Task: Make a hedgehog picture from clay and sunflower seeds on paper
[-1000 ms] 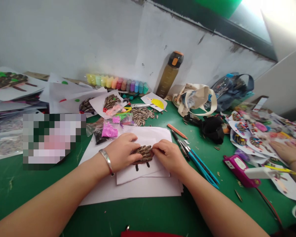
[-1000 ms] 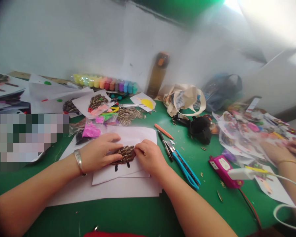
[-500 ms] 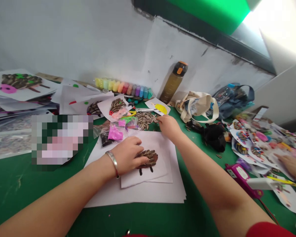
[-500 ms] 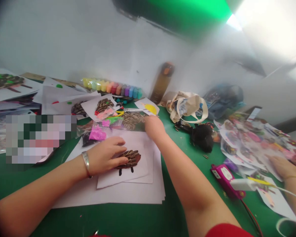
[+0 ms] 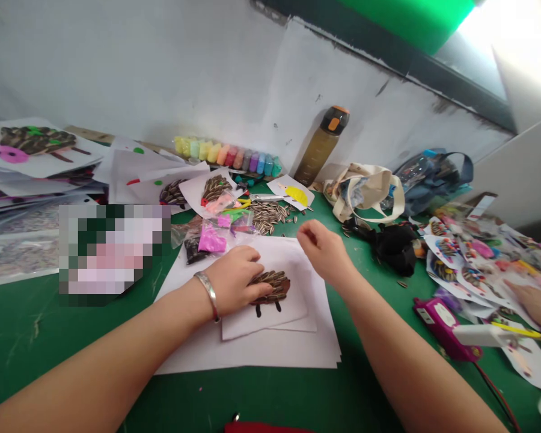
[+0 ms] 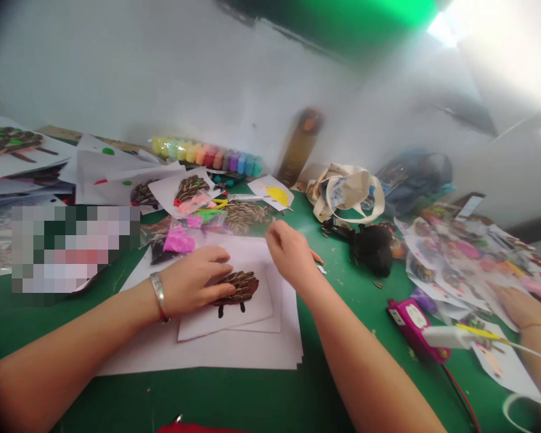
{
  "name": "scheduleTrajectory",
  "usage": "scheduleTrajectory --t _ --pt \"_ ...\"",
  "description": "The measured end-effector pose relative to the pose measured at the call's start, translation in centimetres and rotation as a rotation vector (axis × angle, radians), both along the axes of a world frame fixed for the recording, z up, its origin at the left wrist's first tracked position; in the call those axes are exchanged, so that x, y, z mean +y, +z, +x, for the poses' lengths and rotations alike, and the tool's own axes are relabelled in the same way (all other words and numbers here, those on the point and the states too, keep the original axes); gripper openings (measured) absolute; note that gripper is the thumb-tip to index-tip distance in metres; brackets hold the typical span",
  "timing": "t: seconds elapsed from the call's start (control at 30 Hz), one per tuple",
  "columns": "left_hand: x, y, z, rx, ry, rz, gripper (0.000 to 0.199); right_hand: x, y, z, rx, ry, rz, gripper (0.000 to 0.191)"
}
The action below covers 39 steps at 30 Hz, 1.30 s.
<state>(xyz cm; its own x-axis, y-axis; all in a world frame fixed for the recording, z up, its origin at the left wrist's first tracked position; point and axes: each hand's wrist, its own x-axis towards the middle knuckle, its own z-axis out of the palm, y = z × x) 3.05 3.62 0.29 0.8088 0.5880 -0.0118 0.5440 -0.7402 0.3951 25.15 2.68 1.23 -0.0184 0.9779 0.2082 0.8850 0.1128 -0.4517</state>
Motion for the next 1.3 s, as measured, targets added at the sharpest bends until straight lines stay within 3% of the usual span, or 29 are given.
scheduleTrajectory --t 0.13,0.2,0.33,0.7,1.3 --pt "0.0 -0.1 0.1 -0.025 0.016 -0.012 0.036 -4.7 -0.6 0.1 0.528 0.072 -0.260 0.007" --pt "0.0 -0.1 0.1 -0.028 0.012 -0.016 0.036 -5.9 -1.5 0.1 0.592 0.066 -0.303 0.006" --pt "-0.1 0.0 0.0 -0.025 0.012 -0.020 0.035 -6.4 -2.7 0.0 0.462 0.083 -0.266 0.013" --pt "0.0 -0.4 -0.1 -0.041 0.017 -0.029 0.035 -6.1 -2.6 0.0 0.291 0.234 -0.084 0.016" --pt "-0.2 -0.2 0.1 -0.038 0.020 -0.008 0.030 -6.0 -2.8 -1.1 0.198 0.264 -0.099 0.015"
